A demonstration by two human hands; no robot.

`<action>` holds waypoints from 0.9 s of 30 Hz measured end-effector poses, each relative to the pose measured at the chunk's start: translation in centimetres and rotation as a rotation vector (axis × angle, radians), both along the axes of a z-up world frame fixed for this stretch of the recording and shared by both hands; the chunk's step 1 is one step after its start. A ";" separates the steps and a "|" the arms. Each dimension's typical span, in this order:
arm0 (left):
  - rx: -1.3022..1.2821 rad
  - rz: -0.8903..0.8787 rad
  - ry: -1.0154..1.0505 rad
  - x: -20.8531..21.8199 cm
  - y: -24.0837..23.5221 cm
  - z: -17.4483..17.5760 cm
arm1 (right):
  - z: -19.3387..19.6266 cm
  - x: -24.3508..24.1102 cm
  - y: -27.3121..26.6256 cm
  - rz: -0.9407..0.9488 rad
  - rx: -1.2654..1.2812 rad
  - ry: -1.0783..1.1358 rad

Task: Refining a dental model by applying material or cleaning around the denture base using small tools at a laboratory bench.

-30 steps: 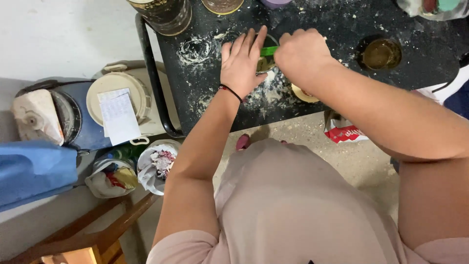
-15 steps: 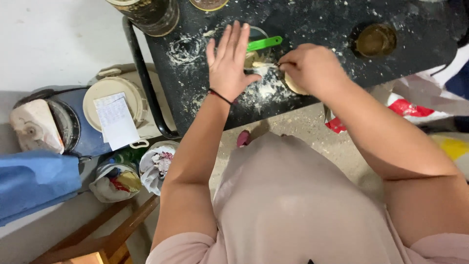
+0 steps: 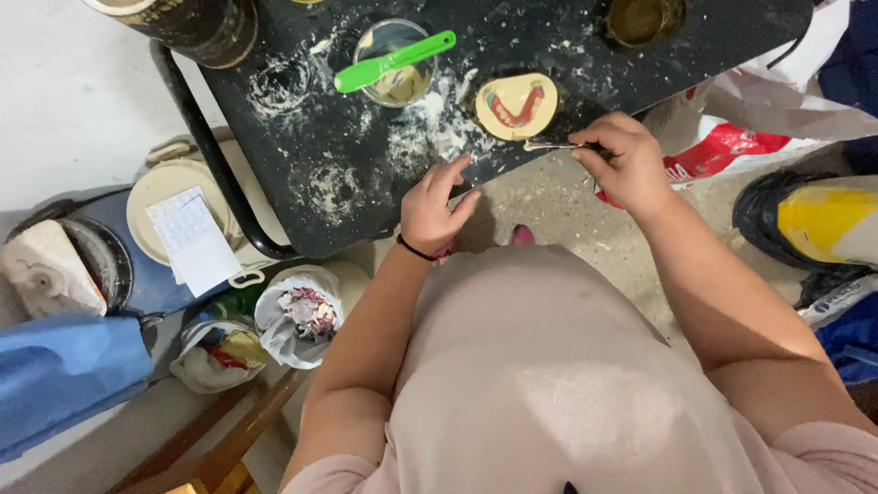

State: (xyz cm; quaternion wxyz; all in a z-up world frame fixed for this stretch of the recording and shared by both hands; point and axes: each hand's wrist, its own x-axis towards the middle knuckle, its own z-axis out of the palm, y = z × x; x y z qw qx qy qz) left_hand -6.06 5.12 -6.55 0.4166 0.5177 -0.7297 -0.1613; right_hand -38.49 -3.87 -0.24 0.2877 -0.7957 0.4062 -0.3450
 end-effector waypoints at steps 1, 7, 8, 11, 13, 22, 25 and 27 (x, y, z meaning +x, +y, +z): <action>0.004 -0.001 -0.001 0.0 0.1 -0.1 | -0.7 0.0 -0.1 -0.001 0.004 -0.001; -0.072 0.046 -0.071 0.1 -0.1 -1.6 | -2.3 1.0 -1.3 -0.004 -0.116 -0.046; -0.074 0.048 -0.087 0.1 0.0 -1.6 | -2.6 1.1 -1.5 -0.002 -0.134 -0.045; -0.088 0.039 -0.086 0.0 -0.1 -0.4 | -2.7 1.4 -1.9 0.004 -0.139 -0.037; -0.097 0.028 -0.070 -0.1 -0.1 0.2 | -2.5 1.4 -1.8 0.010 -0.123 -0.029; -0.146 0.036 -0.117 -0.1 -0.3 -0.3 | 0.2 -0.6 -0.9 0.048 0.075 0.087; -0.135 0.053 -0.111 -0.3 -0.2 0.3 | 1.1 -0.8 -1.0 0.082 0.080 0.086; -0.129 0.056 -0.127 -0.3 -0.3 0.2 | 1.5 -0.5 -1.0 0.095 0.038 0.120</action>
